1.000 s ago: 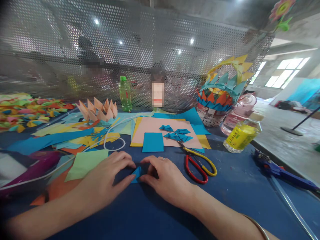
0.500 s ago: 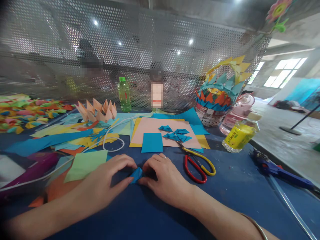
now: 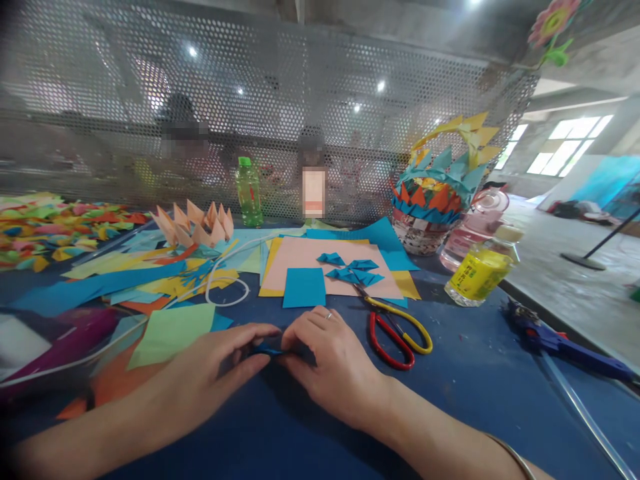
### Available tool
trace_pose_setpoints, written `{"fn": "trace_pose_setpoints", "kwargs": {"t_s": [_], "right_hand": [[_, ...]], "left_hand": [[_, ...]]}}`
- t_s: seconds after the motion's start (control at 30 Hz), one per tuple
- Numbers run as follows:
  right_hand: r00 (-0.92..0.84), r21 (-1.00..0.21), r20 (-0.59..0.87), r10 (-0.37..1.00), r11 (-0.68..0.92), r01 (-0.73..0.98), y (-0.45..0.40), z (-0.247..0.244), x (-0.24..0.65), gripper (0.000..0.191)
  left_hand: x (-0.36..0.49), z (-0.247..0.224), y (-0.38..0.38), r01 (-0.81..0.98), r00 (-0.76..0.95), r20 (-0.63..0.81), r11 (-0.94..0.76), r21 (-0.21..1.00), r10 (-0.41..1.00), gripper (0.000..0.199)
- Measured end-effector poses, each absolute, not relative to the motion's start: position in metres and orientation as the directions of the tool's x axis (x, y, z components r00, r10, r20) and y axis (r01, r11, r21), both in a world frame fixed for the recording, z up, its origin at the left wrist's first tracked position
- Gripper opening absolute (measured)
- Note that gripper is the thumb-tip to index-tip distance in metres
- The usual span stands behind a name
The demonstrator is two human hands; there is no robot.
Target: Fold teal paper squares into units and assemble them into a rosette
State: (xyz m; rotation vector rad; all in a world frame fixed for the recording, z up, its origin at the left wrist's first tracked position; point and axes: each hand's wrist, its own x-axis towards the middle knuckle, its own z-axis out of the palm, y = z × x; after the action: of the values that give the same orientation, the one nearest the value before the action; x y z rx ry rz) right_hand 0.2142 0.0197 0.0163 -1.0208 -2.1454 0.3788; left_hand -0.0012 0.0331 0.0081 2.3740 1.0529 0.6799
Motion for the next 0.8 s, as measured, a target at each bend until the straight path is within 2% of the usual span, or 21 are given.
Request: {"fn": "trace_pose_setpoints", "kwargs": {"t_s": [0.13,0.3,0.43,0.67,0.8], "right_hand": [[-0.425,-0.536,0.486,0.764,0.645,0.545,0.019,0.017,0.214,0.013],[-0.443,-0.538,0.508,0.739,0.674,0.507,0.02,0.018,0.214,0.003],[-0.446,-0.558,0.521,0.728,0.686,0.467,0.022,0.016,0.215,0.011],[-0.377,-0.694,0.354,0.856,0.51,0.508,0.021,0.017,0.214,0.008],[-0.384,-0.71,0.335,0.86,0.498,0.497,0.02,0.018,0.214,0.009]], "left_hand": [[-0.001,0.008,0.032,0.545,0.584,0.327,-0.658,0.52,0.743,0.022],[-0.004,-0.003,0.031,0.572,0.554,0.405,-0.686,0.45,0.727,0.026],[-0.006,-0.006,0.032,0.596,0.542,0.403,-0.675,0.435,0.738,0.026],[-0.004,0.006,0.031,0.528,0.599,0.389,-0.71,0.465,0.7,0.023],[-0.003,0.01,0.03,0.509,0.622,0.418,-0.747,0.428,0.663,0.024]]}}
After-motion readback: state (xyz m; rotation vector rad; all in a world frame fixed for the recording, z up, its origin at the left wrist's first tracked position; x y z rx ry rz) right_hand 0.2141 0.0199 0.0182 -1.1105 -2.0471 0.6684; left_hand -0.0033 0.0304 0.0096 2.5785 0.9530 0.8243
